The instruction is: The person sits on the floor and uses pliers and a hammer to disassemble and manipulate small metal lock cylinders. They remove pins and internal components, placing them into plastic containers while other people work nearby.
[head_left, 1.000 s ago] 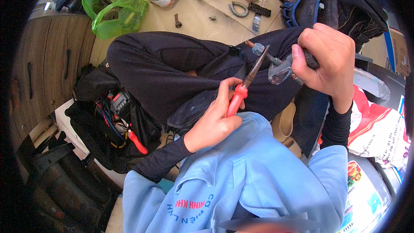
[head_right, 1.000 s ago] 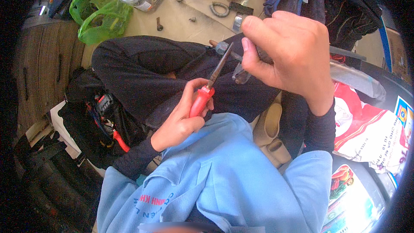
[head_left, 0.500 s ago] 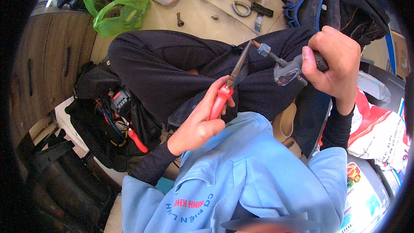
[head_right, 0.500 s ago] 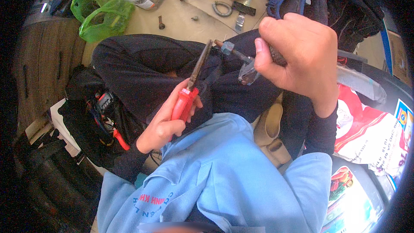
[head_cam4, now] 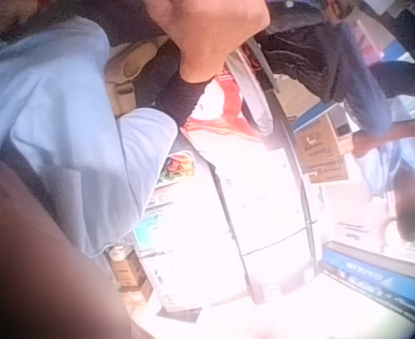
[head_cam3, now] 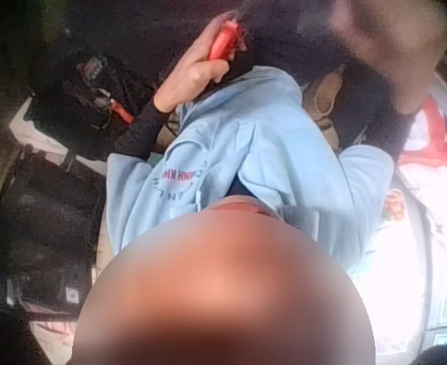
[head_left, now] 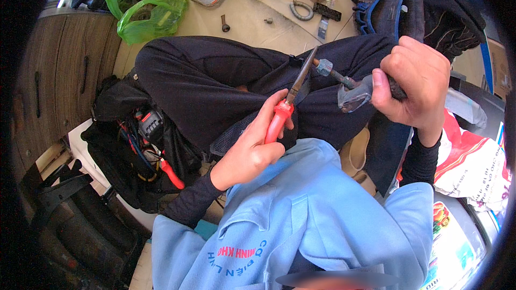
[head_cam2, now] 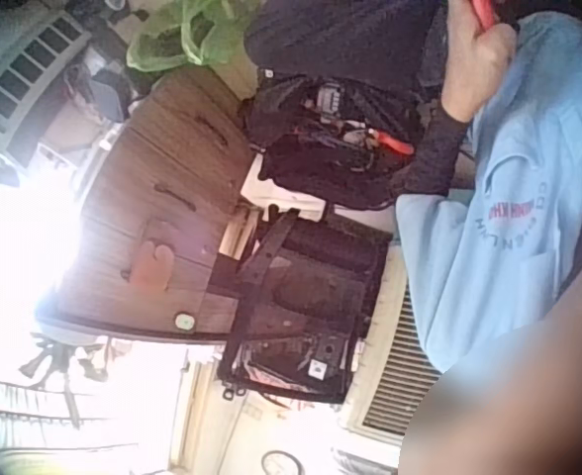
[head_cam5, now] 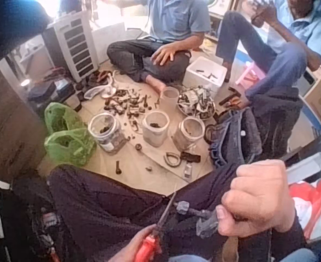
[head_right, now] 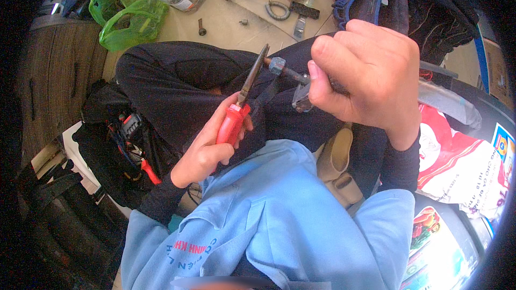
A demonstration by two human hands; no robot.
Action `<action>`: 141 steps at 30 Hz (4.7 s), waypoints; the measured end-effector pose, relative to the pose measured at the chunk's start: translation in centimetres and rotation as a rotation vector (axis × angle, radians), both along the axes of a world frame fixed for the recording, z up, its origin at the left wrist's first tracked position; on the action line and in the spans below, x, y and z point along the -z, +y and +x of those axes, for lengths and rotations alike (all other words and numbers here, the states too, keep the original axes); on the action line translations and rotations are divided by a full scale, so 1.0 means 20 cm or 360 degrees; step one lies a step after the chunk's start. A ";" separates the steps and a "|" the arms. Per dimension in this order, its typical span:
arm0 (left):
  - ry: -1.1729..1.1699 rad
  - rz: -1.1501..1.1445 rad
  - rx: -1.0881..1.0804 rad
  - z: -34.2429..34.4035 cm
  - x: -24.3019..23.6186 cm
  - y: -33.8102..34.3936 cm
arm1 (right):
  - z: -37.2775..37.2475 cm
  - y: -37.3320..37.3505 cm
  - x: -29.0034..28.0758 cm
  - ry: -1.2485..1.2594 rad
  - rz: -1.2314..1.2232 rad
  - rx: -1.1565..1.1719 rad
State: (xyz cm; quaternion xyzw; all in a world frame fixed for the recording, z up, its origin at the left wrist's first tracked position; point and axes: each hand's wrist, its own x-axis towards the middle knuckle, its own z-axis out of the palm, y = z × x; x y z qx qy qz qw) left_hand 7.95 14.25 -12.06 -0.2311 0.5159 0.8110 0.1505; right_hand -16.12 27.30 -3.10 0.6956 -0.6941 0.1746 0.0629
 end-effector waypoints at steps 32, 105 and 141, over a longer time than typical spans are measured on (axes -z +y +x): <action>-0.0083 -0.0362 0.0236 0.00 0.06 0.01 | 0.03 0.00 -0.01 0.0144 -0.0119 -0.0055; -0.0091 0.0844 -0.0541 -0.09 0.05 -0.01 | 0.42 0.06 0.80 -0.3855 -0.0477 0.0876; -0.0223 0.1149 -0.0612 -0.09 0.10 -0.04 | 0.39 0.09 0.89 -0.3118 -0.0540 0.0813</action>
